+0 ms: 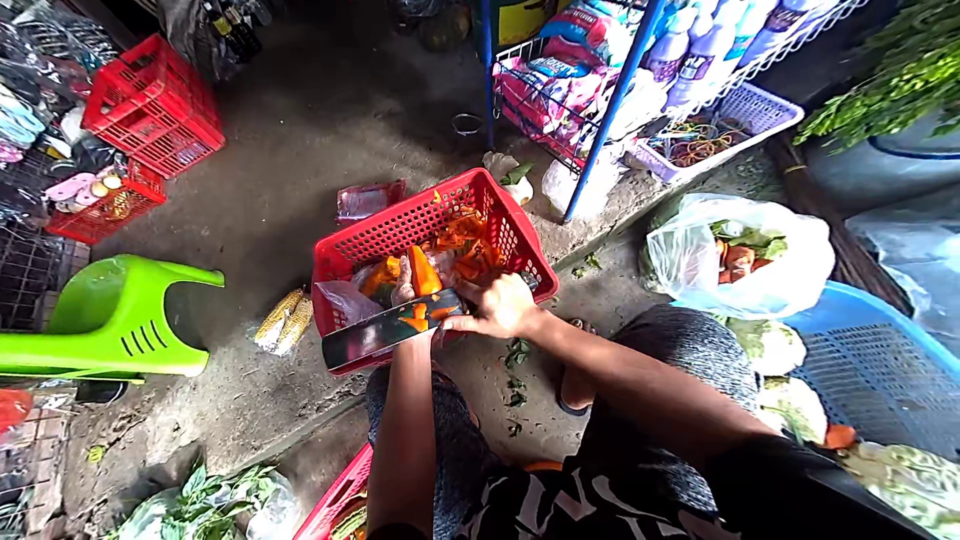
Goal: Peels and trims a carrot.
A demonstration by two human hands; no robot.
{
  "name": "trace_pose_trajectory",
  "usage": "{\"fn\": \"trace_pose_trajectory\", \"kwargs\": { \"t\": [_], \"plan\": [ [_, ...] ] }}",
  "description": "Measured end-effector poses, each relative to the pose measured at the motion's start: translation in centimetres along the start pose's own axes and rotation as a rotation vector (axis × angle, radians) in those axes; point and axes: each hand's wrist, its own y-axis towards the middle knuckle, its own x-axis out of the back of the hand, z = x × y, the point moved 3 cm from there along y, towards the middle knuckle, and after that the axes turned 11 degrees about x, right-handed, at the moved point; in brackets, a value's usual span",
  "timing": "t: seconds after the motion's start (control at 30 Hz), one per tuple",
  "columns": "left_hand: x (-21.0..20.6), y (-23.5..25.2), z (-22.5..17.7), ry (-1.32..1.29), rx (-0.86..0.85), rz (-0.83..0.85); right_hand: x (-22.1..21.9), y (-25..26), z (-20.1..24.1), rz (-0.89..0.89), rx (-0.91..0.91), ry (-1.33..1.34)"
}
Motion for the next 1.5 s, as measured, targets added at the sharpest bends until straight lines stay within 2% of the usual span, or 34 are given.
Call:
{"fn": "trace_pose_trajectory", "kwargs": {
  "t": [0.07, 0.17, 0.23, 0.37, 0.5, 0.67, 0.73, 0.83, 0.9, 0.97, 1.03, 1.1, 1.2, 1.33, 1.5],
  "plan": [
    [-0.7, -1.3, 0.1, -0.183, 0.164, -0.028, -0.2, 0.2, -0.9, -0.012, -0.034, 0.017],
    [-1.7, -2.5, -0.1, -0.295, 0.33, -0.174, 0.7, 0.8, -2.6, 0.135, -0.254, 0.096],
    [-1.7, -2.7, -0.1, -0.292, 0.324, -0.184, 1.1, 1.0, -2.3, 0.165, -0.276, 0.107],
    [-1.5, -3.4, 0.1, -0.28, 0.241, -0.131, 0.4, 0.9, -1.0, 0.102, -0.132, 0.114],
    [-1.9, -2.3, -0.1, -0.243, 0.319, -0.16, 0.8, 1.5, -3.0, 0.201, -0.275, 0.158],
    [-1.2, -2.5, 0.5, -0.255, 0.301, -0.106, 0.8, 1.2, -1.5, 0.174, -0.219, 0.139],
    [-1.7, -2.0, 0.5, -0.253, 0.389, -0.055, 1.3, 1.5, -2.7, 0.205, -0.378, 0.192],
    [-2.1, -1.6, 0.4, -0.281, 0.431, 0.134, 2.2, 2.0, -5.5, 0.19, -0.672, 0.23],
    [-2.0, -1.3, 0.4, -0.263, 0.386, 0.078, 2.4, 1.8, -6.0, 0.141, -0.742, 0.323],
    [-1.8, -0.9, 0.4, -0.194, 0.325, -0.051, 2.0, 1.5, -5.7, 0.113, -0.679, 0.42],
    [-1.4, -0.6, 0.5, -0.16, 0.29, -0.119, 1.8, 1.1, -4.3, 0.127, -0.502, 0.409],
    [-1.1, -0.8, 0.6, -0.232, 0.253, -0.088, 1.8, 0.9, -2.5, 0.168, -0.316, 0.273],
    [-0.7, -1.0, 0.3, -0.3, 0.206, 0.084, 1.1, 0.5, -0.8, 0.168, -0.127, 0.086],
    [-1.0, -1.1, -0.1, -0.185, 0.118, 0.042, 0.5, 0.5, -0.3, 0.111, -0.055, 0.038],
    [-1.9, -1.7, -0.1, -0.261, 0.247, 0.065, 0.3, 0.6, -1.4, 0.05, -0.068, 0.06]
  ]
}}
